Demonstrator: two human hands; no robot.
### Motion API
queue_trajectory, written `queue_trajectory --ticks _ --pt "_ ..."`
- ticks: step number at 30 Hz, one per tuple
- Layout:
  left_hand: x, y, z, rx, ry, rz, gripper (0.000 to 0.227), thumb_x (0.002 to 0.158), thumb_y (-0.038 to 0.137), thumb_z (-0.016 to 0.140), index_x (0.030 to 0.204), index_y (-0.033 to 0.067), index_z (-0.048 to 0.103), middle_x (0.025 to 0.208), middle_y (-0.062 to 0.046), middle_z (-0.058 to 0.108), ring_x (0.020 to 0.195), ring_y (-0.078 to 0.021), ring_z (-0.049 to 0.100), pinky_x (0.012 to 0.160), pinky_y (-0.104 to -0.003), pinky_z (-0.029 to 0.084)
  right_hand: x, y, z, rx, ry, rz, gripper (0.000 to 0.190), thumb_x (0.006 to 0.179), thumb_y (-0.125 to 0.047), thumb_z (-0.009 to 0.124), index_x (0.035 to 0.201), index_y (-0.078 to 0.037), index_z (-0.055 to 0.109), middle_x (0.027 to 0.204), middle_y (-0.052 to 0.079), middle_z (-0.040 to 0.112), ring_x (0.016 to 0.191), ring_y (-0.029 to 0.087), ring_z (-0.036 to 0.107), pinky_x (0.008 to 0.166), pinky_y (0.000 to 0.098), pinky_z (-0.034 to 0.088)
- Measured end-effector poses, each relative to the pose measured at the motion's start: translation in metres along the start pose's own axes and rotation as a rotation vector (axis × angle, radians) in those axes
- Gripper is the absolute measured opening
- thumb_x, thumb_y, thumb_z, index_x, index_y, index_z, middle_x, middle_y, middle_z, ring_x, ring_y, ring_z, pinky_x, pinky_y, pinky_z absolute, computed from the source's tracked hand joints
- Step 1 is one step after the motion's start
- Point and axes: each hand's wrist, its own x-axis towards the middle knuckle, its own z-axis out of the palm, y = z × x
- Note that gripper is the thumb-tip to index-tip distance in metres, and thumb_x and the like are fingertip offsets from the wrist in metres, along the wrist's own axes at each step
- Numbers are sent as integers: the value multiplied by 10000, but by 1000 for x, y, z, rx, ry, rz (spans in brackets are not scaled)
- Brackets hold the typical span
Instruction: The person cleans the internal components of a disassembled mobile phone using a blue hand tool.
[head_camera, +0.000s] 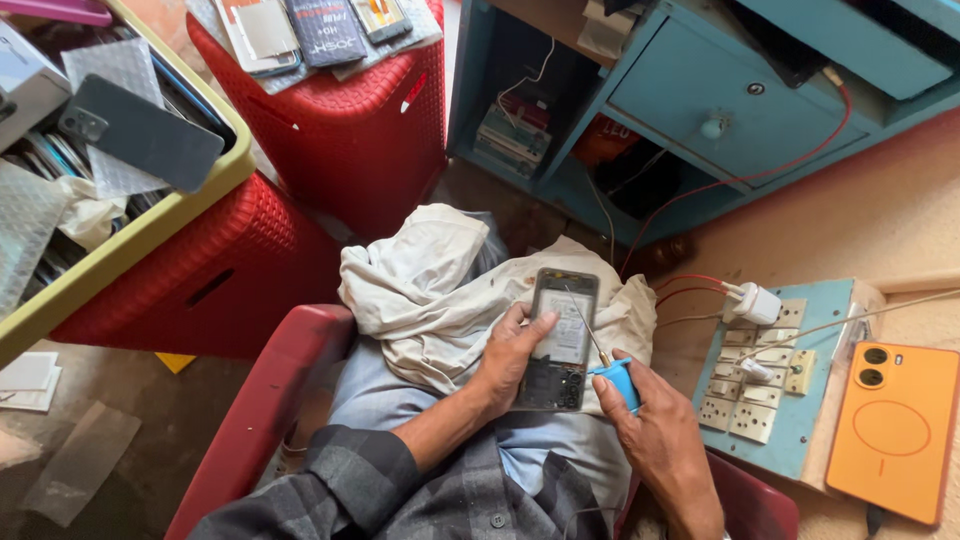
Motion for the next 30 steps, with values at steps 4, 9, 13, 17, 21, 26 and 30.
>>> queue_trajectory --ticks 4,9,13,17,21,26,30 --pt "3 -5 -11 64 -35 80 304 961 93 607 1243 -20 611 1002 -58 720 865 -121 692 793 -285 591 4 -3 1 -10 15 -14 491 889 -349 703 1266 -35 674 1070 231 738 902 364 750 769 412 580" --pt "4 -7 -10 2 -22 110 369 943 37 616 1301 18 527 1076 -74 707 917 -125 700 834 -288 592 6 -5 5 -32 -18 -16 497 884 -353 711 1268 -40 675 1077 228 735 913 372 741 767 414 576" --pt "5 0 -9 -55 -74 105 445 910 53 619 1341 95 514 1071 -83 706 897 -134 707 802 -291 601 5 2 7 -10 10 -25 485 903 -353 693 1257 -23 669 1077 226 735 917 360 748 782 405 577" --pt "8 -1 -14 -26 -72 81 345 1000 150 635 1313 33 550 1079 -86 704 921 -132 706 813 -283 605 1 6 6 -40 35 -52 476 912 -361 683 1245 -21 672 1085 225 732 948 376 736 802 414 573" --pt "10 -7 -12 42 -59 134 269 1037 172 603 1253 27 534 1059 -75 683 900 -129 688 771 -305 601 -2 -5 9 -137 -4 -42 485 892 -382 687 1259 -64 675 1083 206 727 933 399 714 788 442 569" --pt "5 -3 -11 97 -93 177 286 1037 136 581 1300 44 519 1114 -55 671 962 -94 656 824 -271 576 5 -21 15 -204 24 -90 488 898 -397 679 1262 -72 661 1083 182 727 924 407 705 766 471 563" --pt "4 -1 -12 120 -110 198 307 1041 128 580 1327 41 510 1132 -54 669 989 -94 644 858 -269 565 11 -25 20 -292 -1 -81 497 896 -420 675 1264 -86 653 1056 158 728 901 399 706 745 479 569"
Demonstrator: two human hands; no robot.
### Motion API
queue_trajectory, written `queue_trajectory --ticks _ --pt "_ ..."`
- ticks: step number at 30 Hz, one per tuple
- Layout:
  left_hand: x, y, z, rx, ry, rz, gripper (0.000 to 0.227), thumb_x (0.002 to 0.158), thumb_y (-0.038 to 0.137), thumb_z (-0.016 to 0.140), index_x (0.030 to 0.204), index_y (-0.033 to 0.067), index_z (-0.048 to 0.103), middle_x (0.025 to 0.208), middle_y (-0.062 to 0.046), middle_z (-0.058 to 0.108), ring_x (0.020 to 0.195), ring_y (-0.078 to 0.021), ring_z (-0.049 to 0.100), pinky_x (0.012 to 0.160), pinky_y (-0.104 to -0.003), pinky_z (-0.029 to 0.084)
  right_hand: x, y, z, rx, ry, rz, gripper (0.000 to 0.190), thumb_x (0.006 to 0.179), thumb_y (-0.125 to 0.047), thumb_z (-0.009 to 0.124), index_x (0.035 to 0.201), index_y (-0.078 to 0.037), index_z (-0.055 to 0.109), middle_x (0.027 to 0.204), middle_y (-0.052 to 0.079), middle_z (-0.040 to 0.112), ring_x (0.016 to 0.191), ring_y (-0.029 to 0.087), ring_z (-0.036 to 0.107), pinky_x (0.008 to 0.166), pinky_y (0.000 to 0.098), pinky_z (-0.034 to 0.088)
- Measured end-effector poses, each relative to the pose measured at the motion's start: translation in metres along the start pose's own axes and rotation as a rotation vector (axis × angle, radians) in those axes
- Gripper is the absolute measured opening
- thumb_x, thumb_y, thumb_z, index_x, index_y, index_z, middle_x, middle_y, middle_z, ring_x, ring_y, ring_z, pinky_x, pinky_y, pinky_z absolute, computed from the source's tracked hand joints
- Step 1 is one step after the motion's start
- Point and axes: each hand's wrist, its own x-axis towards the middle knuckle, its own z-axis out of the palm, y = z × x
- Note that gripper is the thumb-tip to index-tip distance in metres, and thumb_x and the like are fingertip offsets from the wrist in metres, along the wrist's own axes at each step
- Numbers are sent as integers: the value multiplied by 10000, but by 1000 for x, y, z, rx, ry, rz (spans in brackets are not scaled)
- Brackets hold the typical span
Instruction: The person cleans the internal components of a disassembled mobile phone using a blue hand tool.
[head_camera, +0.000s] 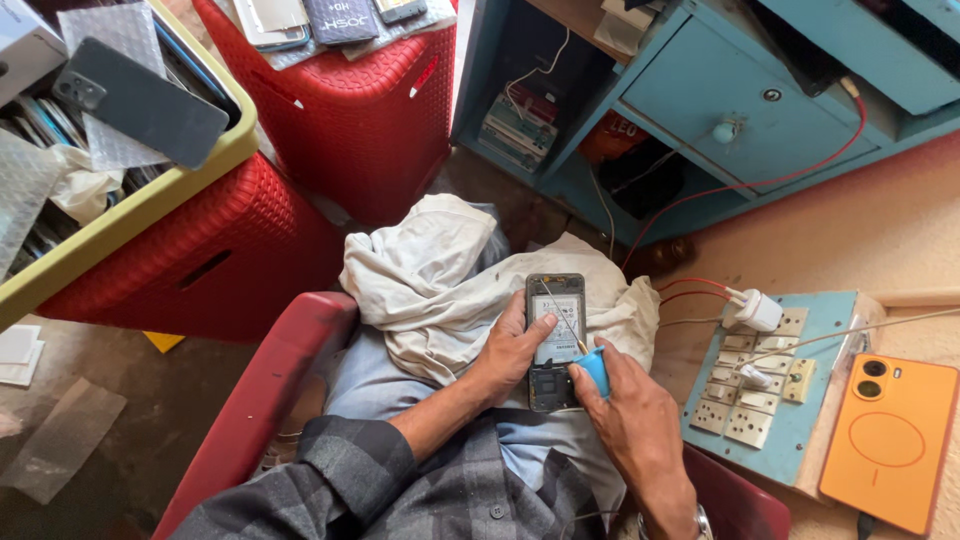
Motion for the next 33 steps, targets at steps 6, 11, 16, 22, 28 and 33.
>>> queue_trajectory --ticks 6,11,16,22,28,33 --pt "1 -2 -3 -10 -45 -10 375 1003 53 579 1362 46 471 1159 -67 658 1020 -114 640 880 -284 562 3 -2 4 -43 -5 4 522 896 -434 672 1295 -99 639 1029 146 730 883 391 709 728 488 569" --pt "2 -4 -5 -13 -48 -17 393 998 33 579 1373 40 463 1169 -74 653 1041 -123 637 901 -288 556 3 2 12 7 21 -25 527 901 -418 675 1298 -75 631 1061 160 730 881 390 718 720 475 577" --pt "2 -4 -7 -6 -45 -26 395 999 31 583 1375 34 463 1184 -79 641 1064 -130 627 921 -293 547 0 1 15 66 47 -54 518 916 -402 667 1299 -56 624 1090 179 727 894 393 723 715 470 581" --pt "1 -3 -5 -1 -44 -37 420 989 33 583 1390 34 457 1200 -81 636 1083 -131 624 935 -294 544 1 0 13 24 32 -40 515 916 -407 665 1300 -67 624 1086 172 731 884 395 724 704 479 579" --pt "2 -6 -8 19 -53 -21 418 999 44 587 1395 29 455 1204 -81 635 1087 -128 617 938 -290 538 3 1 16 6 35 -68 521 909 -422 667 1293 -72 626 1048 159 736 852 386 728 690 472 584" --pt "2 -7 -8 56 -51 -23 418 998 64 593 1392 30 457 1200 -77 636 1082 -126 617 932 -292 539 4 0 15 -18 16 -47 525 911 -428 661 1294 -72 618 1044 150 737 834 368 734 677 462 590"
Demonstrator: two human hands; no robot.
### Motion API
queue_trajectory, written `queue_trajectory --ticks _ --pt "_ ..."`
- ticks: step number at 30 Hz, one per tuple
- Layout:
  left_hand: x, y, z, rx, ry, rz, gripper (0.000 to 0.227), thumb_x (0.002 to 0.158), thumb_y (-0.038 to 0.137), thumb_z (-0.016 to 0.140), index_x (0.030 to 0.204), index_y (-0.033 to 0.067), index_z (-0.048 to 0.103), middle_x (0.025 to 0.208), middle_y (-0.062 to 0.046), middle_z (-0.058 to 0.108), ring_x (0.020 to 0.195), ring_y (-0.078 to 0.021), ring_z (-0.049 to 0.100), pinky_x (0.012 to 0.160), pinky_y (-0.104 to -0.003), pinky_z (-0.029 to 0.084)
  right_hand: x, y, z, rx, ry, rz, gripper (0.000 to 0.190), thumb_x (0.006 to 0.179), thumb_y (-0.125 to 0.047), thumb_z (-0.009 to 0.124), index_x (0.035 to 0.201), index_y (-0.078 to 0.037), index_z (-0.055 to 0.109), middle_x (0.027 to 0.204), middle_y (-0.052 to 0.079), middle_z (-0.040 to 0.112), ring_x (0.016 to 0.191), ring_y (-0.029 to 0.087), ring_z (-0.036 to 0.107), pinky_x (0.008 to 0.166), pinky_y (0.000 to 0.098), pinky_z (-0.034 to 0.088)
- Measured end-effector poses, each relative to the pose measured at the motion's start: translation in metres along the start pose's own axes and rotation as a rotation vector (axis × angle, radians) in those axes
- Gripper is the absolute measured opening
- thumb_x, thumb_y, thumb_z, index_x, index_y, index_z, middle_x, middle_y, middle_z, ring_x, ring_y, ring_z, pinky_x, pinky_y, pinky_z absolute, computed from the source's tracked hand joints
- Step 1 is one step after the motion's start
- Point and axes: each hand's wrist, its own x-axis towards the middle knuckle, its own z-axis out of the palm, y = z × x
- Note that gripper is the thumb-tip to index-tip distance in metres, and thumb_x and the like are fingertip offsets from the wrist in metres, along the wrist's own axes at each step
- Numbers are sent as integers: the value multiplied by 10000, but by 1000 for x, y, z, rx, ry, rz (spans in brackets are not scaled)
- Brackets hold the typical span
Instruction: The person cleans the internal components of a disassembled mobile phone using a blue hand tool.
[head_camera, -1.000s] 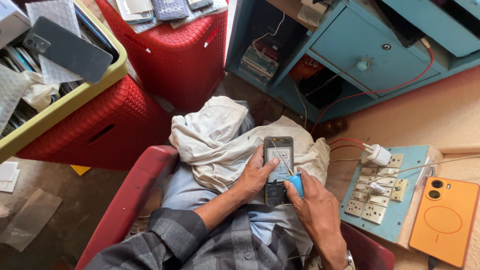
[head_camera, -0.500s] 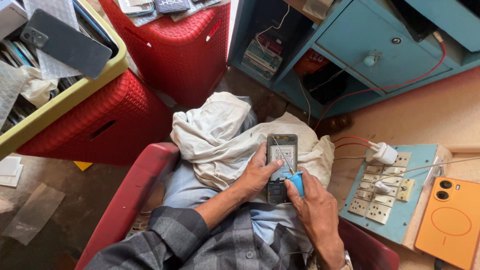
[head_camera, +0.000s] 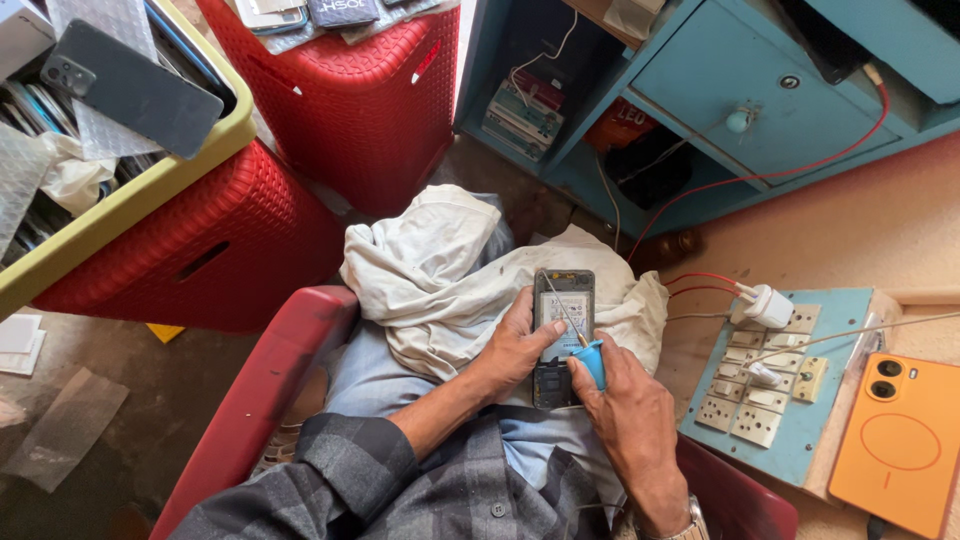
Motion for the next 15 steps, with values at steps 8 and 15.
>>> queue_trajectory --ticks 8,15 --pt "0 1 -1 37 0 3 419 998 70 589 1392 25 454 1197 -85 639 1079 -129 615 933 -291 538 3 6 -1 -62 -11 -46 527 911 -443 649 1298 -89 601 981 142 722 796 365 726 648 469 581" --pt "1 0 -1 58 -13 12 415 999 78 584 1387 32 445 1208 -76 636 1099 -122 617 952 -293 538 5 8 -3 -71 -46 -41 527 911 -431 661 1306 -88 595 953 142 718 780 357 727 635 472 577"
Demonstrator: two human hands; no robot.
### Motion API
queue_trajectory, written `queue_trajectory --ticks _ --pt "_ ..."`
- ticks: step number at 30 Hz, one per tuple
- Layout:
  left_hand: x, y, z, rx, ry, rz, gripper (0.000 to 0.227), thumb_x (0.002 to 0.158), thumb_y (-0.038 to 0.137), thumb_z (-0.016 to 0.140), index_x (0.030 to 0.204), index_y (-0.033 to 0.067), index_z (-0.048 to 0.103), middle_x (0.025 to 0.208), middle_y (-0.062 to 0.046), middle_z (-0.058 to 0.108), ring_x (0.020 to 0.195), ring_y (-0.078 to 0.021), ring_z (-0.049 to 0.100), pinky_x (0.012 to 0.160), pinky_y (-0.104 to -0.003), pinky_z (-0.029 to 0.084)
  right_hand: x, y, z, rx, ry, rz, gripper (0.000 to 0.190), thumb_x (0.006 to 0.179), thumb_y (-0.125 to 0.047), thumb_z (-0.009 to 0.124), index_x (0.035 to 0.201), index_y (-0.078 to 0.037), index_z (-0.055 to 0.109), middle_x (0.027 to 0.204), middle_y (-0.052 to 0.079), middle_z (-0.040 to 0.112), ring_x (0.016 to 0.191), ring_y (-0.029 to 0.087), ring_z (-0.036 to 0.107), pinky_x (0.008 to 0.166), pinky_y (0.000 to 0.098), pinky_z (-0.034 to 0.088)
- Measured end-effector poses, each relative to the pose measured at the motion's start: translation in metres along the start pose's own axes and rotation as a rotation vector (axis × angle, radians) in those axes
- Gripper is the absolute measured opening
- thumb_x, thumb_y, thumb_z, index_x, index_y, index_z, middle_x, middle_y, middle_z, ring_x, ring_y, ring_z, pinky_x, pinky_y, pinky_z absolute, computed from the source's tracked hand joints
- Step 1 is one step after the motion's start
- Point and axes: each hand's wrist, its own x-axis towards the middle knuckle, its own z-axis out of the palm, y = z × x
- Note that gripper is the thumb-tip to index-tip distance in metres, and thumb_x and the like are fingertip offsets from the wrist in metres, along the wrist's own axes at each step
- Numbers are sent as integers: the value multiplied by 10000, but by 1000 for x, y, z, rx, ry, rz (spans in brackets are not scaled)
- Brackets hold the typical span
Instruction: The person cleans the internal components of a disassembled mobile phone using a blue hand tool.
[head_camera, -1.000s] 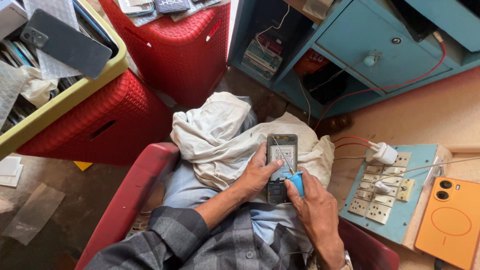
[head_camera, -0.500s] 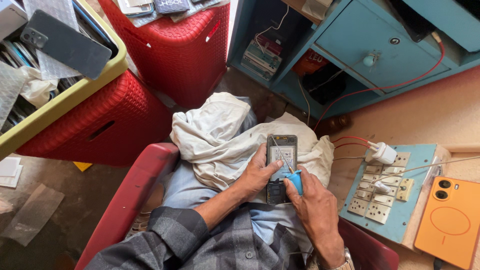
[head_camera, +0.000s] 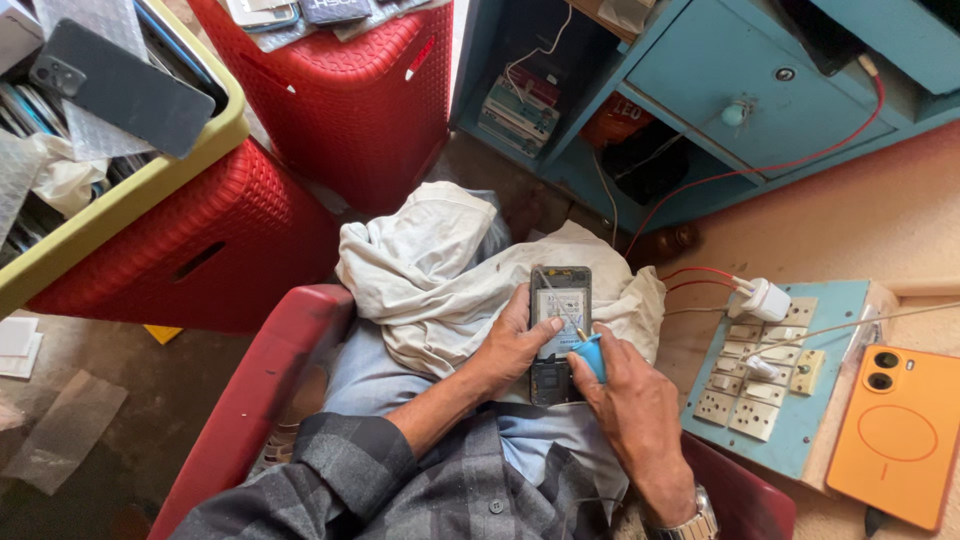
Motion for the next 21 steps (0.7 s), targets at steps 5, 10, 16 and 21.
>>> queue_trajectory --ticks 5,10,16,21 --pt "1 -4 -2 -5 -8 9 402 1007 82 588 1382 28 451 1204 -81 636 1096 -126 613 957 -294 535 0 -1 -2 -1 22 -37 500 891 -423 682 1272 -104 621 948 142 721 797 375 718 645 480 571" --pt "1 -6 -3 -11 -14 11 408 999 80 589 1381 33 454 1205 -73 631 1098 -123 610 964 -297 533 1 0 -7 -23 -10 -60 520 889 -422 683 1290 -98 617 928 147 718 791 374 719 643 483 571" --pt "1 -6 -3 1 -5 -2 399 997 81 599 1368 28 462 1200 -81 637 1097 -131 613 961 -302 531 1 4 -11 -39 2 -112 540 897 -423 673 1304 -73 619 913 152 702 759 372 717 638 472 574" --pt "0 -1 -1 15 -6 -9 397 999 82 599 1367 28 463 1206 -83 634 1109 -135 609 966 -302 531 2 6 -13 -39 1 -116 538 898 -423 672 1305 -76 614 920 149 704 760 374 718 642 470 576"
